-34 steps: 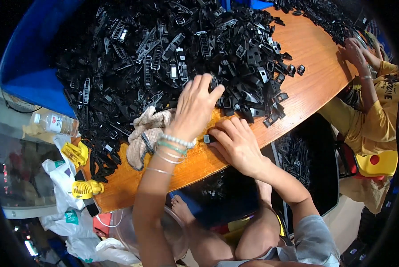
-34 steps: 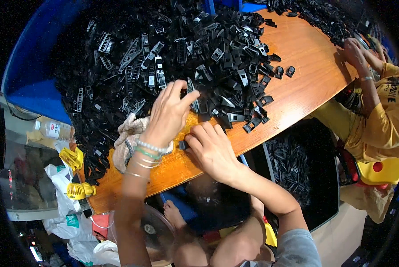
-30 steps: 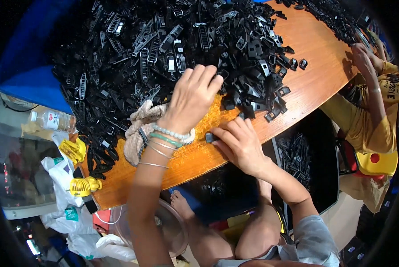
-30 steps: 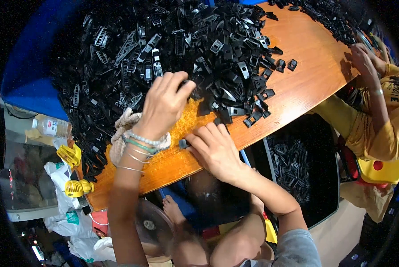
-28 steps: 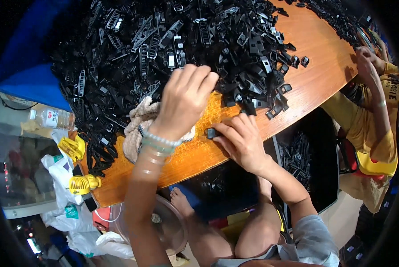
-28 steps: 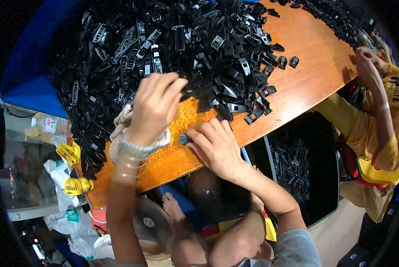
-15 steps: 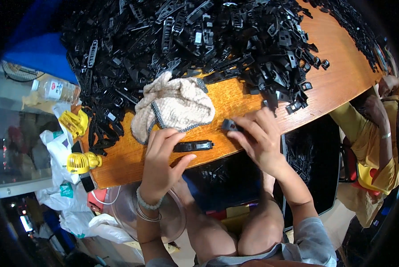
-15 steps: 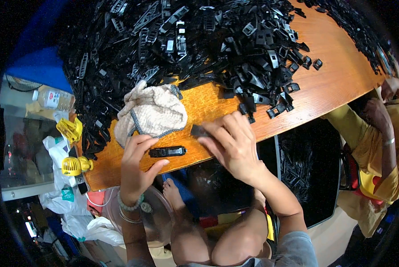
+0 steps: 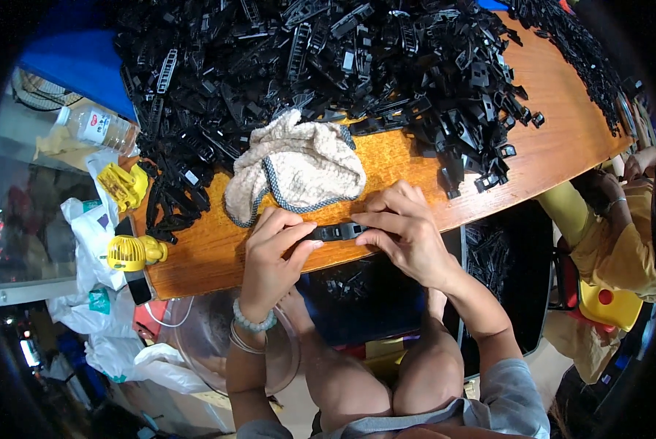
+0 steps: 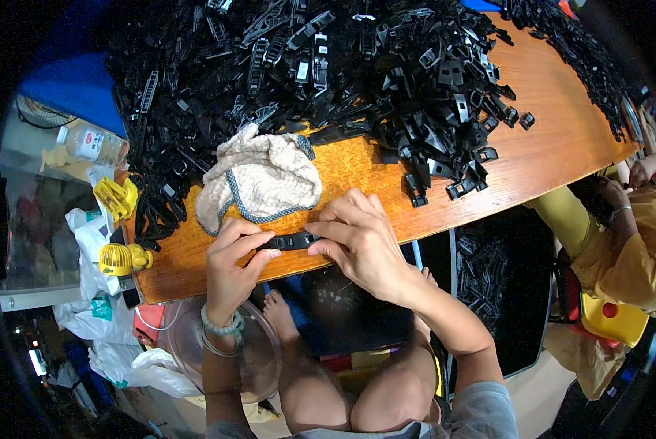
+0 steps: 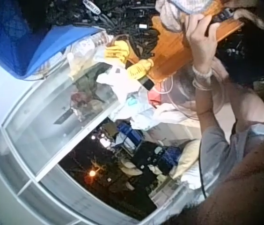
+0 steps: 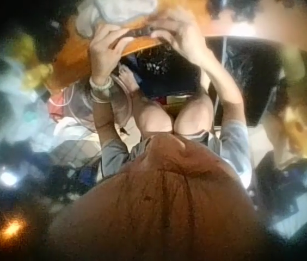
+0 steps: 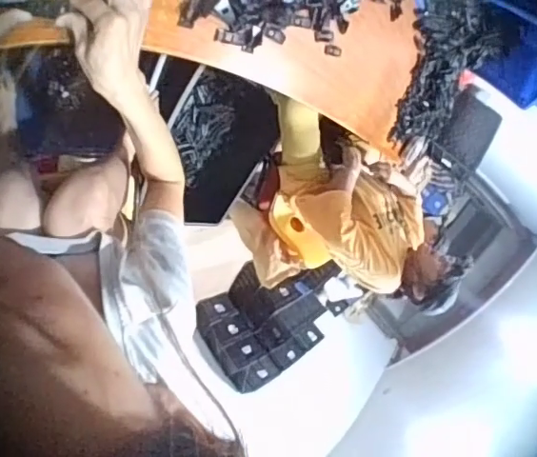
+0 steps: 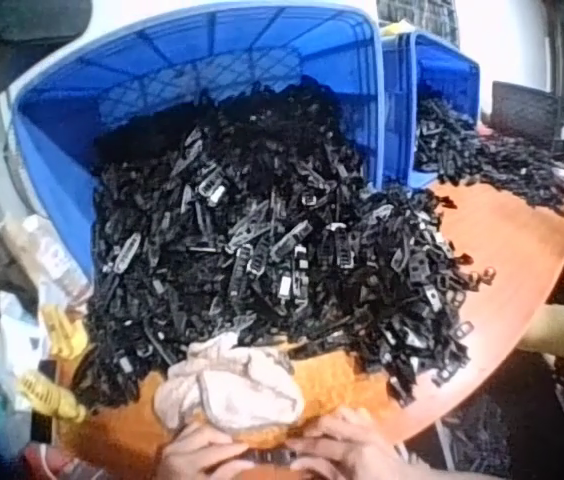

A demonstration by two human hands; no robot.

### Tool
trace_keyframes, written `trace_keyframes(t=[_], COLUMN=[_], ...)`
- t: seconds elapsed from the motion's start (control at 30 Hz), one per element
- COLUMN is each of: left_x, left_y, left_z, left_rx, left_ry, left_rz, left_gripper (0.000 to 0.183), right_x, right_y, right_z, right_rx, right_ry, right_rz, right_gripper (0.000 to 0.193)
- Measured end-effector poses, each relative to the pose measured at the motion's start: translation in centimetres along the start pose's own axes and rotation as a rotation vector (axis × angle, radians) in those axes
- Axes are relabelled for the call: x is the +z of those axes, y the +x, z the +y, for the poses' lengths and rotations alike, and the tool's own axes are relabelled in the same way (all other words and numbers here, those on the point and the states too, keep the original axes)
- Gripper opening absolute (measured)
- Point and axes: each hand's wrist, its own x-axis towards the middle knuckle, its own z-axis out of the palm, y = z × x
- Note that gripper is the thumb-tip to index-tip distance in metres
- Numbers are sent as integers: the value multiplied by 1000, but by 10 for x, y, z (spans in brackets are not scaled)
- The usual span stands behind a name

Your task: The person assembles black plastic components by picking up plastic parts from a table, snapping smaller plastic pieces onto them by hand, and placing the assembled pieces into a container below.

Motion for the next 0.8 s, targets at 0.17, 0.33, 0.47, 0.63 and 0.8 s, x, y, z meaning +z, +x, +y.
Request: trace_keyframes(t=[0.17,0.33,0.47,0.63,0.8], left_x=[6,-4,-7,33,58], left_y=[4,7,32,108,143], left_z=[6,7,8,17,8], left_rx=[31,65,127,333,176], left_ry=[-2,-8,-7,89,381], left_rz=[-5,-137,-84,44,-38], left_gripper=[21,26,25,19,18], right_x=[14,12,-19,-46,-46], right_y=[3,-4,1,42,40], right_z=[2,2,15,38,48], right_rx=[-37,-64,-113,33,67], right_ry=[24,14,72,-677,-706], right_rz=[11,-10,-115,234,212], right_gripper=[27,26,24,20,23])
